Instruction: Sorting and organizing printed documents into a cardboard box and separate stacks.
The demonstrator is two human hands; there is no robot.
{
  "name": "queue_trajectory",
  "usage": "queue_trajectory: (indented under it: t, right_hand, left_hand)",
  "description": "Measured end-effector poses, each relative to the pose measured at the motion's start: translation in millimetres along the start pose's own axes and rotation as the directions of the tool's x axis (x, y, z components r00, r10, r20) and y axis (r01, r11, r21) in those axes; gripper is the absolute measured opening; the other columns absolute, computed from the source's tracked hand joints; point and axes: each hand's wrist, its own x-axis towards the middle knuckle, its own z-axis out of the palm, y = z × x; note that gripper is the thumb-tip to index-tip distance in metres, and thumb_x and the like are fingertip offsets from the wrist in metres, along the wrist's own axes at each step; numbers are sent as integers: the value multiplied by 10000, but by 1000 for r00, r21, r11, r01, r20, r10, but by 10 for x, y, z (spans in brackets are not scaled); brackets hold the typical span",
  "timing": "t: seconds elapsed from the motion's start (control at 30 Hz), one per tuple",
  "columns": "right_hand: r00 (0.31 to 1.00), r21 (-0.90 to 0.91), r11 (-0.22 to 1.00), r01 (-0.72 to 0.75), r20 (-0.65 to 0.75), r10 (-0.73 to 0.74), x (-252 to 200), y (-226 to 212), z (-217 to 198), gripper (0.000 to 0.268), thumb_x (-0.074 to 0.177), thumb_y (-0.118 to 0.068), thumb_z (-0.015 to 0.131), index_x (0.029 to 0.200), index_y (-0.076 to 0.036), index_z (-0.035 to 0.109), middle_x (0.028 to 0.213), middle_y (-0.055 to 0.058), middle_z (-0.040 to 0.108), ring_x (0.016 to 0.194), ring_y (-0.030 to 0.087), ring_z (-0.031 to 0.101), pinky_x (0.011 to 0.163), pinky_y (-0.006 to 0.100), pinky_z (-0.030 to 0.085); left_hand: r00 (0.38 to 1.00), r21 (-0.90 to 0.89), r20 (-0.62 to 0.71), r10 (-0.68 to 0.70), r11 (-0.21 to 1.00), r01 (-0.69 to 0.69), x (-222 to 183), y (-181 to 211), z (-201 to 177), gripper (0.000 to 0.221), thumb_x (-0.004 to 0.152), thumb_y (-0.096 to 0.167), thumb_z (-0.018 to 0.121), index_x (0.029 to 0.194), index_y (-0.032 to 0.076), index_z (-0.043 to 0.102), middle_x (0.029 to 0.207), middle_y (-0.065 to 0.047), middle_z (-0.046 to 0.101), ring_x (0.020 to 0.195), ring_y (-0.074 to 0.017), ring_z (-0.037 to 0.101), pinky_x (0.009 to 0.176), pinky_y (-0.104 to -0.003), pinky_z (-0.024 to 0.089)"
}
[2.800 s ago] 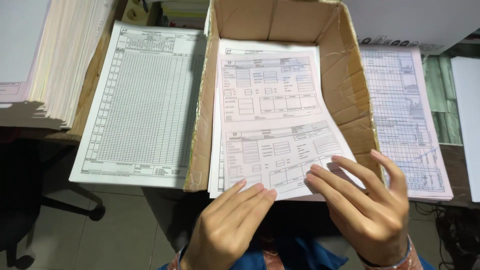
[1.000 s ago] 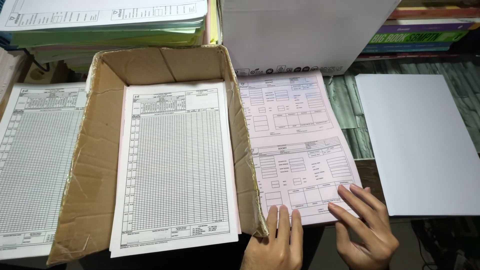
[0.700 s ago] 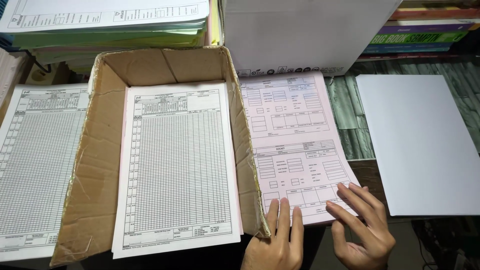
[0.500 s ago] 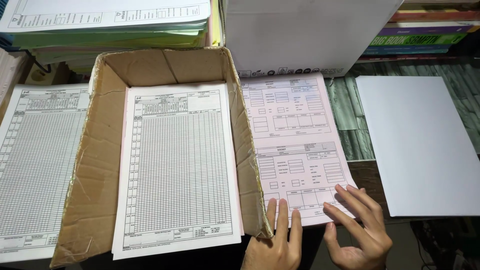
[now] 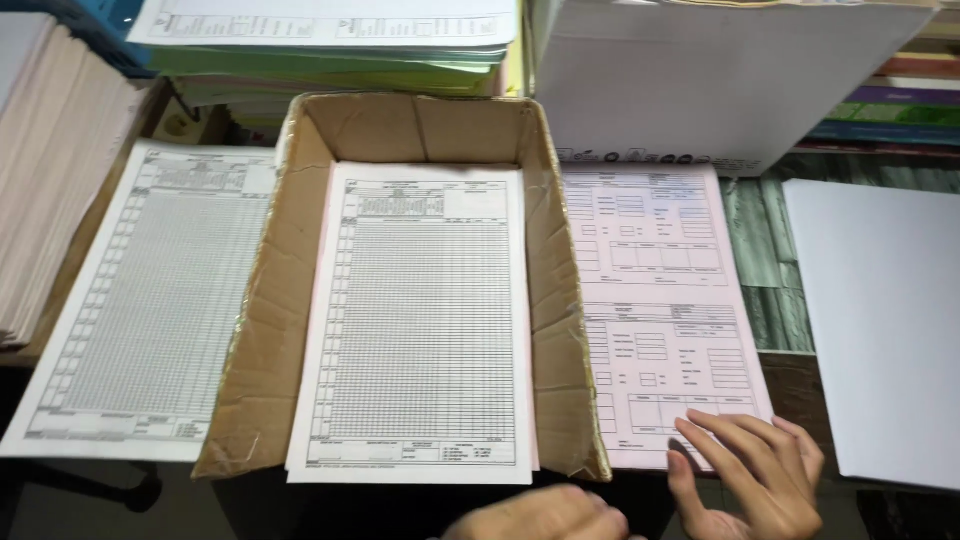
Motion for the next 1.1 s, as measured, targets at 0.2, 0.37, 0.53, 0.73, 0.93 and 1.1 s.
queue_trajectory:
  t: [0.2, 0.37, 0.53, 0.73, 0.93, 1.1]
  right_hand:
    - [963, -13, 964, 266, 54, -265, -226, 573, 64, 219, 978, -312, 571, 1063, -227, 754, 1087, -57, 764, 970, 181, 663, 1007, 422, 431]
    - [924, 14, 924, 383, 9, -383, 187, 56, 123, 187, 939, -330, 559, 959, -266, 734, 985, -86, 754, 888, 231, 686, 993, 528, 455]
    - [948, 72, 966, 247, 191, -257, 657, -887, 60, 171, 861, -273, 753, 1025, -259, 800, 1093, -68, 754, 987, 222, 614, 1208, 568, 439]
    - [930, 69, 946, 316, 177, -323, 991, -1362, 84, 367, 812, -326, 827, 1146, -185, 768, 1170, 31, 751, 1038, 203, 703, 1223, 701, 406]
    - [883, 70, 908, 413, 213, -418, 962, -1199, 293, 142, 867, -136, 749, 948, -253, 747, 1066, -24, 761, 955, 199, 707, 1102, 577, 468]
    - [920, -44, 956, 291, 289, -266, 781, -1214, 94, 384, 847, -488, 493, 982, -260, 771, 1016, -75, 764, 993, 194, 700, 1204, 614, 395]
  left_hand:
    - [868, 840, -413, 277, 485, 245, -463, 135, -672, 386, 828, 278, 869, 1078, 25, 718, 1055, -113, 723, 958, -279, 683, 802, -393, 570]
    - [918, 801, -396, 6, 491, 342, -852, -35, -768, 650, 716, 330, 943, 1229, 33, 678, 1255, -130, 669, 1190, -306, 606, 1076, -534, 445]
    - [894, 806, -414, 173, 527, 271, -839, 51, -801, 212, 819, -138, 757, 975, -2, 715, 878, -117, 730, 992, -281, 719, 1030, -519, 531]
    - [826, 861, -367, 429, 492, 127, -726, 236, -930, 152, 944, -119, 729, 1095, -105, 723, 936, -201, 736, 903, -306, 730, 929, -462, 619]
    - [725, 850, -390, 568, 524, 47, -628, 404, -967, 89, 990, -119, 674, 999, -68, 746, 855, -154, 681, 844, -275, 717, 890, -457, 652]
    - [813, 941, -319, 487, 267, 209, -728, 285, -1135, 290, 1027, -31, 505, 1183, 13, 745, 779, -87, 582, 770, -208, 592, 1041, -507, 562]
